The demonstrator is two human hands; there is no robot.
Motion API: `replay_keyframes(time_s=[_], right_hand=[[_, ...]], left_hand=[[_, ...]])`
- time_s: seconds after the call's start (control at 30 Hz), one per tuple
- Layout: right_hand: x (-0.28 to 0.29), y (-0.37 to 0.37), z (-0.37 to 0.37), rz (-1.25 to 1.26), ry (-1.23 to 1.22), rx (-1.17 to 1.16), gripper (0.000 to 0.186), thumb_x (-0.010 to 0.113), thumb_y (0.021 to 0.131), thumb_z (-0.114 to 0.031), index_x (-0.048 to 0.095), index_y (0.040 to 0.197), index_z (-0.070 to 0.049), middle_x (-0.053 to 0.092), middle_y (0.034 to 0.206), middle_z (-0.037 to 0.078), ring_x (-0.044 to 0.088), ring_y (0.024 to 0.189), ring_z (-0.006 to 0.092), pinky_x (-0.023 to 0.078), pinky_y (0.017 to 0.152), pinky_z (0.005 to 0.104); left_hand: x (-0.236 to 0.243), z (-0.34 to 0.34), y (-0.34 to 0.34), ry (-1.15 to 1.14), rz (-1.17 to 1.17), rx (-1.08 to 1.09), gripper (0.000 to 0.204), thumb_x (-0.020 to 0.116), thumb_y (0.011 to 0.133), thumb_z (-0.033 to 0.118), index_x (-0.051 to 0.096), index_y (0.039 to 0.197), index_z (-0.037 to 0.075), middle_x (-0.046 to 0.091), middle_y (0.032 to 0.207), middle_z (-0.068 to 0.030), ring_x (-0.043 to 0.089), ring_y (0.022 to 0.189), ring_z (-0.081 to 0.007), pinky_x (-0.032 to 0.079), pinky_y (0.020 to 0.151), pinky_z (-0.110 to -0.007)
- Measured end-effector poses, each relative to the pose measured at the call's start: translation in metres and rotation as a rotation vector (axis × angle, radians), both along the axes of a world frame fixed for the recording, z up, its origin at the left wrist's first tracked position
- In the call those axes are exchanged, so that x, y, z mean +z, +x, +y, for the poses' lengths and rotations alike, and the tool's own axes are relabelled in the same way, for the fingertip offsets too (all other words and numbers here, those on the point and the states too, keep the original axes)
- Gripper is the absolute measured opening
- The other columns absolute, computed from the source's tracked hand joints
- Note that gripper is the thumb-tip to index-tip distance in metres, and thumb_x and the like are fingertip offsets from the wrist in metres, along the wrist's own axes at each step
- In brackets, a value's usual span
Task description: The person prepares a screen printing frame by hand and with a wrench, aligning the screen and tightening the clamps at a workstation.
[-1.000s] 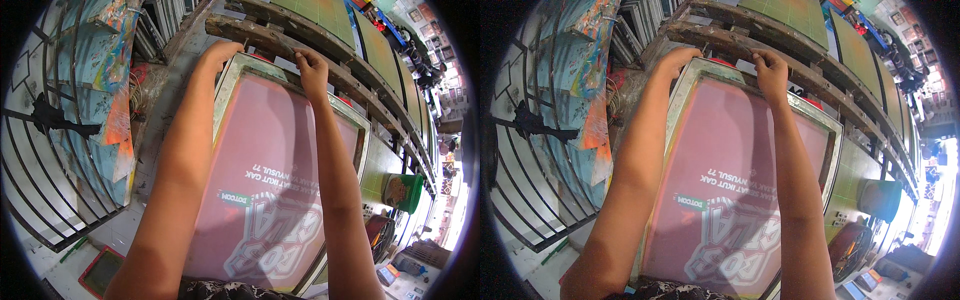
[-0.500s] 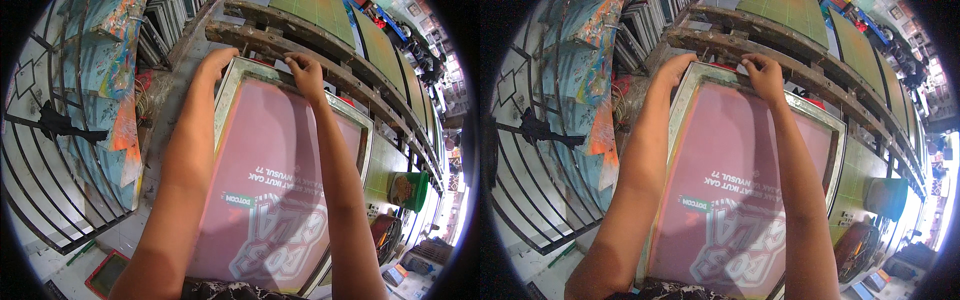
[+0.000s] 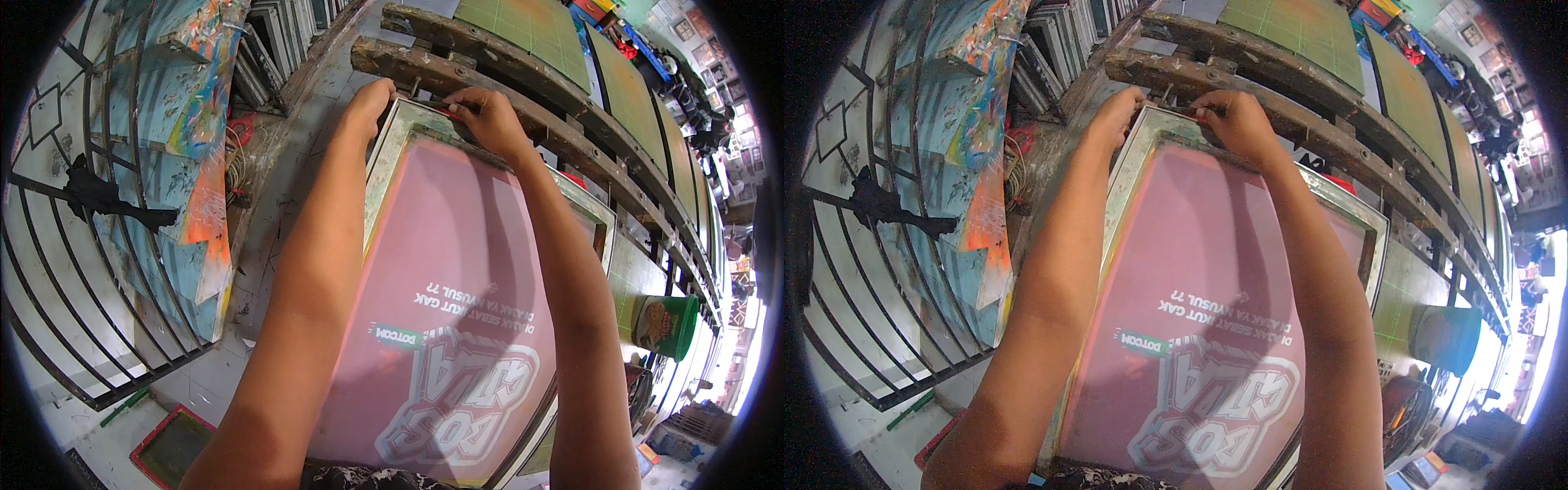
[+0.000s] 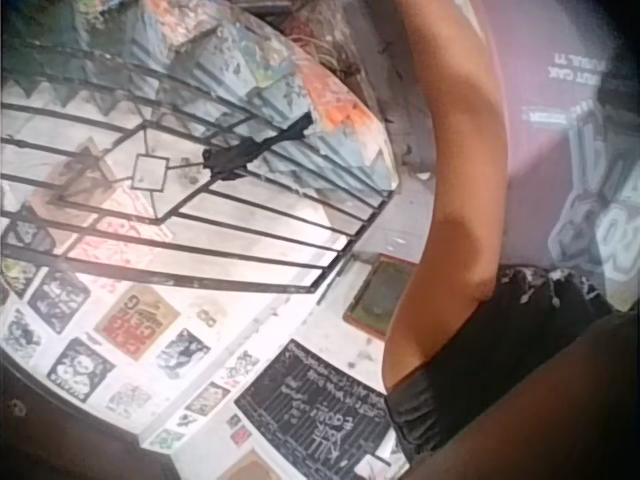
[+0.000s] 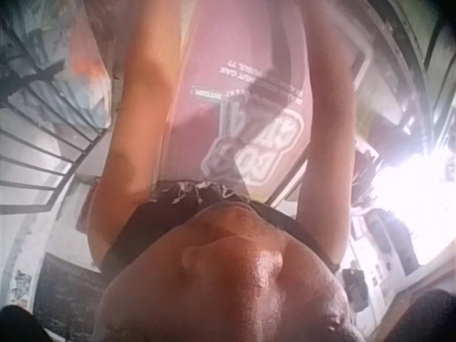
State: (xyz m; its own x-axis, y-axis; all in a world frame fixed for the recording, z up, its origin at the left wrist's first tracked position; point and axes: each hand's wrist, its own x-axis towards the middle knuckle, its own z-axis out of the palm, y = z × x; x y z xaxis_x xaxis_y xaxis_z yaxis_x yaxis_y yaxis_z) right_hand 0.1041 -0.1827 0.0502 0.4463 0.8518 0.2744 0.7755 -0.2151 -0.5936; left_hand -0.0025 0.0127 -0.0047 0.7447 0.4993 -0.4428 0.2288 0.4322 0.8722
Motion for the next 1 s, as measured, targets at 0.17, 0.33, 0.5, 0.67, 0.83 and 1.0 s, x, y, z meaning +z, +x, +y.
replay_keyframes(time_s=[0.17, 0.33, 0.5, 0.67, 0.83, 1.0], right_hand=[[-0.001, -0.008, 0.006, 0.004, -0.019, 0.019, 0.017, 0.068, 0.084, -0.009, 0.072, 0.1, -0.004, 0.07, 0.1, 0.017, 0.067, 0.094, 0.0333, 0.051, 0.084, 0.0376], [0.001, -0.006, 0.006, -0.027, -0.01, 0.04, 0.017, 0.068, 0.083, -0.009, 0.072, 0.098, -0.004, 0.071, 0.098, 0.016, 0.068, 0.092, 0.0333, 0.052, 0.082, 0.0385], [0.019, -0.006, 0.02, -0.135, -0.118, 0.074, 0.018, 0.064, 0.081, -0.003, 0.071, 0.098, -0.001, 0.07, 0.094, 0.018, 0.068, 0.084, 0.0312, 0.052, 0.077, 0.0365], [0.035, 0.001, 0.032, -0.31, -0.213, 0.128, 0.016, 0.064, 0.08, -0.012, 0.074, 0.093, -0.009, 0.07, 0.087, 0.018, 0.067, 0.083, 0.0378, 0.053, 0.074, 0.0456], [0.056, -0.003, 0.066, -0.544, -0.381, 0.202, 0.014, 0.062, 0.077, -0.008, 0.073, 0.085, -0.006, 0.069, 0.079, 0.016, 0.067, 0.077, 0.0343, 0.051, 0.07, 0.042], [0.082, -0.019, 0.098, -0.678, -0.614, 0.23, 0.013, 0.062, 0.076, -0.01, 0.073, 0.084, -0.007, 0.07, 0.083, 0.015, 0.066, 0.081, 0.0354, 0.051, 0.072, 0.0439]], left_hand=[[-0.001, -0.001, 0.001, -0.025, -0.029, 0.042, 0.027, 0.05, 0.084, 0.024, 0.065, 0.086, 0.002, 0.067, 0.08, -0.0107, 0.06, 0.065, -0.0222, 0.05, 0.06, -0.039], [0.009, -0.011, 0.001, -0.006, -0.039, 0.071, 0.031, 0.048, 0.087, 0.024, 0.066, 0.093, 0.0, 0.068, 0.086, -0.0114, 0.06, 0.067, -0.0217, 0.051, 0.063, -0.038], [-0.001, -0.003, 0.012, -0.172, -0.24, -0.073, 0.032, 0.043, 0.09, 0.02, 0.064, 0.097, -0.003, 0.067, 0.092, -0.0123, 0.064, 0.074, -0.0253, 0.054, 0.072, -0.042], [-0.003, -0.006, 0.015, -0.174, -0.193, -0.119, 0.032, 0.043, 0.095, 0.021, 0.068, 0.098, 0.001, 0.069, 0.095, -0.0118, 0.065, 0.077, -0.0221, 0.054, 0.075, -0.039], [-0.018, 0.004, 0.018, -0.13, -0.22, -0.142, 0.029, 0.045, 0.097, 0.019, 0.068, 0.099, 0.001, 0.071, 0.092, -0.0115, 0.067, 0.081, -0.0203, 0.054, 0.076, -0.035], [-0.006, -0.007, 0.021, -0.09, -0.181, -0.143, 0.026, 0.05, 0.096, 0.018, 0.066, 0.102, -0.001, 0.072, 0.095, -0.0109, 0.067, 0.083, -0.0182, 0.055, 0.078, -0.035]])
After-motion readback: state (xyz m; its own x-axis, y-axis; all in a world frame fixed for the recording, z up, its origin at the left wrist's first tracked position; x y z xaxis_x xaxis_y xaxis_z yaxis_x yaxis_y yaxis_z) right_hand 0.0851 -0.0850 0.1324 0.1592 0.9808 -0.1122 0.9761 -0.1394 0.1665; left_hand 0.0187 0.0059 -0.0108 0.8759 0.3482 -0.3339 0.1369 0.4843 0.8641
